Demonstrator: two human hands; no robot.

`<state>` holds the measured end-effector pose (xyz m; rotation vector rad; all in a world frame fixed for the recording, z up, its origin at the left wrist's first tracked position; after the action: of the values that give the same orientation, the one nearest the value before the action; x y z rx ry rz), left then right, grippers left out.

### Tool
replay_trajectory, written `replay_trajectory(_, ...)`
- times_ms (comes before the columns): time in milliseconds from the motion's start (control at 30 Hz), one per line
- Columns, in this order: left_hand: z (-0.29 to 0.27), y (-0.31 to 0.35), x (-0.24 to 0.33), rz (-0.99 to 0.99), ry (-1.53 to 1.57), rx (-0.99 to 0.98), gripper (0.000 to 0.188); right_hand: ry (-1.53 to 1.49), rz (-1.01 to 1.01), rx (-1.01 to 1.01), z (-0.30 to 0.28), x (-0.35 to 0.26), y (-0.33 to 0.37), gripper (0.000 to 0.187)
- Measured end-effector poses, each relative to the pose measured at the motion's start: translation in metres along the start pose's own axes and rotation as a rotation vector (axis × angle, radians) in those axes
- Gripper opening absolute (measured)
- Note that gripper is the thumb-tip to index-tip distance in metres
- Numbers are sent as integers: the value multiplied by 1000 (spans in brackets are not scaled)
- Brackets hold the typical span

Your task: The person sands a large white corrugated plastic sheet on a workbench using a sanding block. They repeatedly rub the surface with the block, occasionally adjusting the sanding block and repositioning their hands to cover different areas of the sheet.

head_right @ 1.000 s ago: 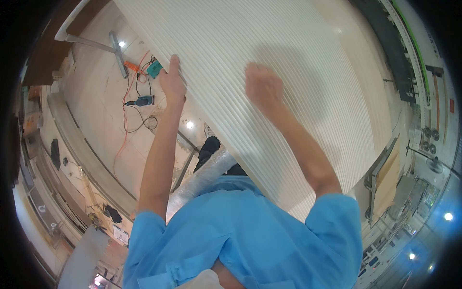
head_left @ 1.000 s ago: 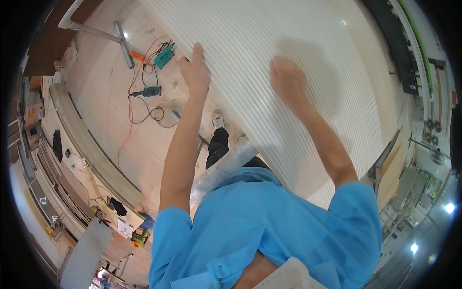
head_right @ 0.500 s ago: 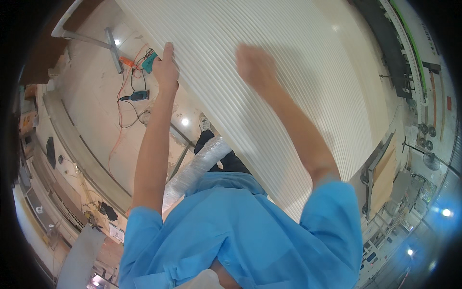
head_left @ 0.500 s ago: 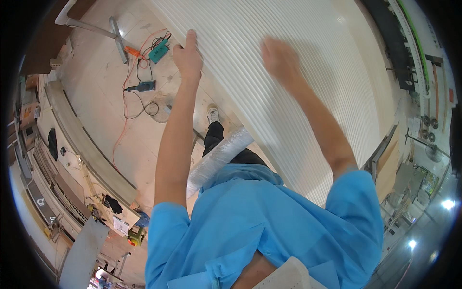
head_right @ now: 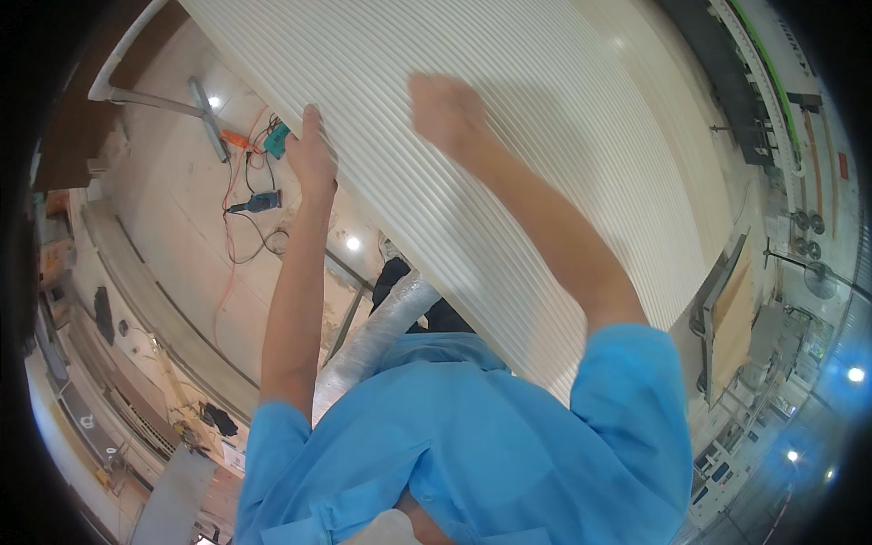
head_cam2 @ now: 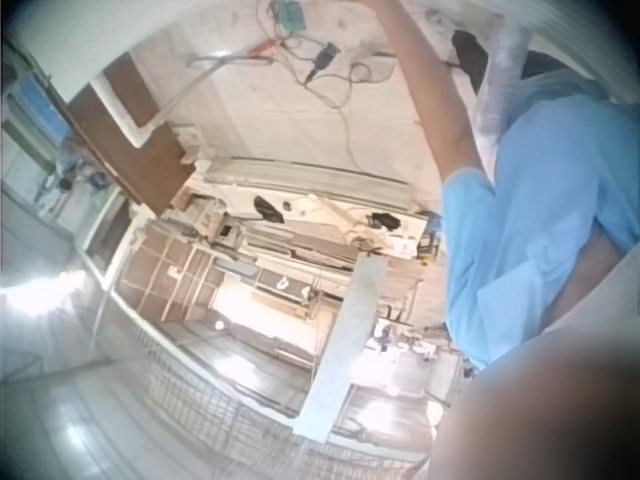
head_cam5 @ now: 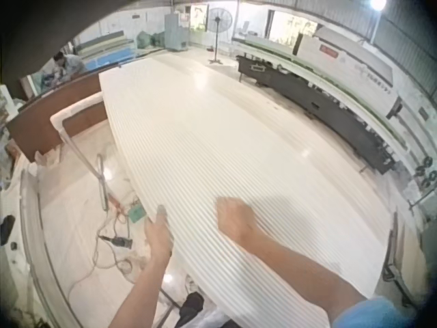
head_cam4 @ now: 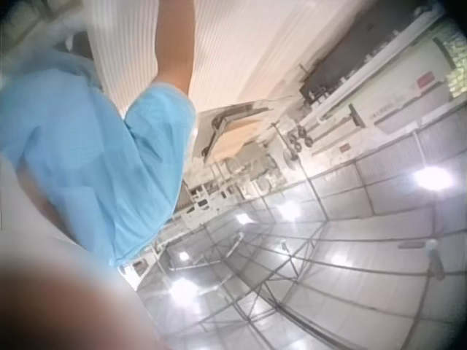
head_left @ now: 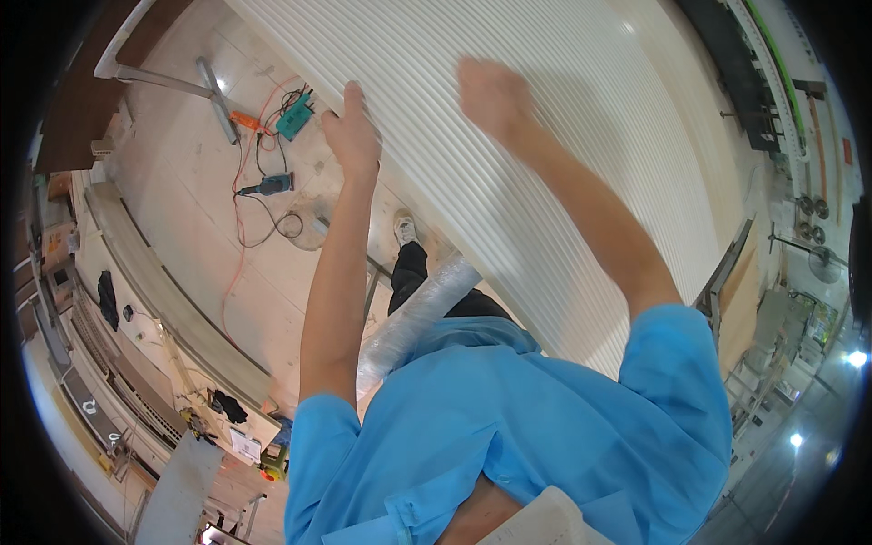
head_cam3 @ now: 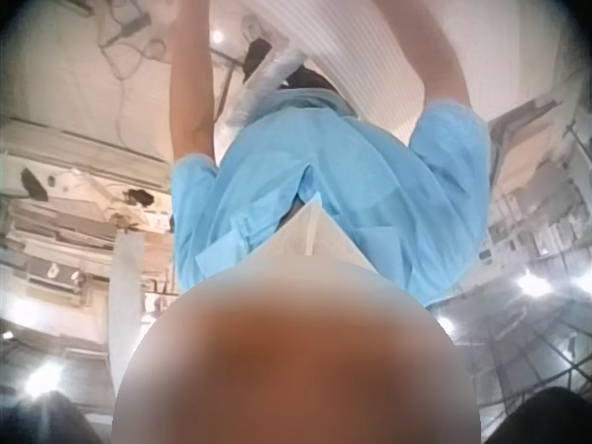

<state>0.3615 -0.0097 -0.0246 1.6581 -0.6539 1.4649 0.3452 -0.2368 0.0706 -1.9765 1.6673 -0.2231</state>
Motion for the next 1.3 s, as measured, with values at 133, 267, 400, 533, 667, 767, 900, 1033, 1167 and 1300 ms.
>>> replay_trajectory(133, -4, 0, -4, -1, 33, -83, 59, 26, 16, -136, 61, -18, -87, 13)
replay_trajectory(267, -11, -20, 3, -92, -89, -153, 70, 1, 44, -128, 10, 4, -5, 14)
replay_trajectory(400, 4, -64, 30, -170, -77, -48, 86, 42, 28, 37, -108, 29, 152, 8)
replay_trajectory(533, 20, -70, 51, -48, -484, 214, 94, 104, 137, -44, -168, 47, 238, 13)
replay_trajectory(667, 21, -58, 56, -37, -497, 183, 98, -35, 277, -54, -164, 56, 227, 17)
replay_trajectory(767, 17, -63, 54, -8, -518, 203, 101, -29, 289, -68, -152, 57, 209, 18)
replay_trajectory(900, 20, -76, 39, 30, -471, 182, 100, 72, 289, -184, -142, 57, 205, 19)
replay_trajectory(1033, 15, -76, 36, 74, -521, 243, 97, 51, 95, -90, -116, 43, 164, 18)
replay_trajectory(1167, 16, -65, 46, 77, -562, 251, 91, 4, -19, -41, -38, 22, 51, 13)
replay_trajectory(1300, 16, -57, 54, 30, -509, 262, 86, -40, -26, -90, 61, -9, -95, 17)
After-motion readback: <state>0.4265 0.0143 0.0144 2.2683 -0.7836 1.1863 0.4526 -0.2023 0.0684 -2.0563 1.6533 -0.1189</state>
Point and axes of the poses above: each hand's wrist, its own y-axis away from the middle knuckle, its own z-axis out of the palm, x = y × z, the point moved 6 cm from there along -y, towards the middle knuckle, and after that the axes turned 12 degrees about x, right-handed, at the moved point
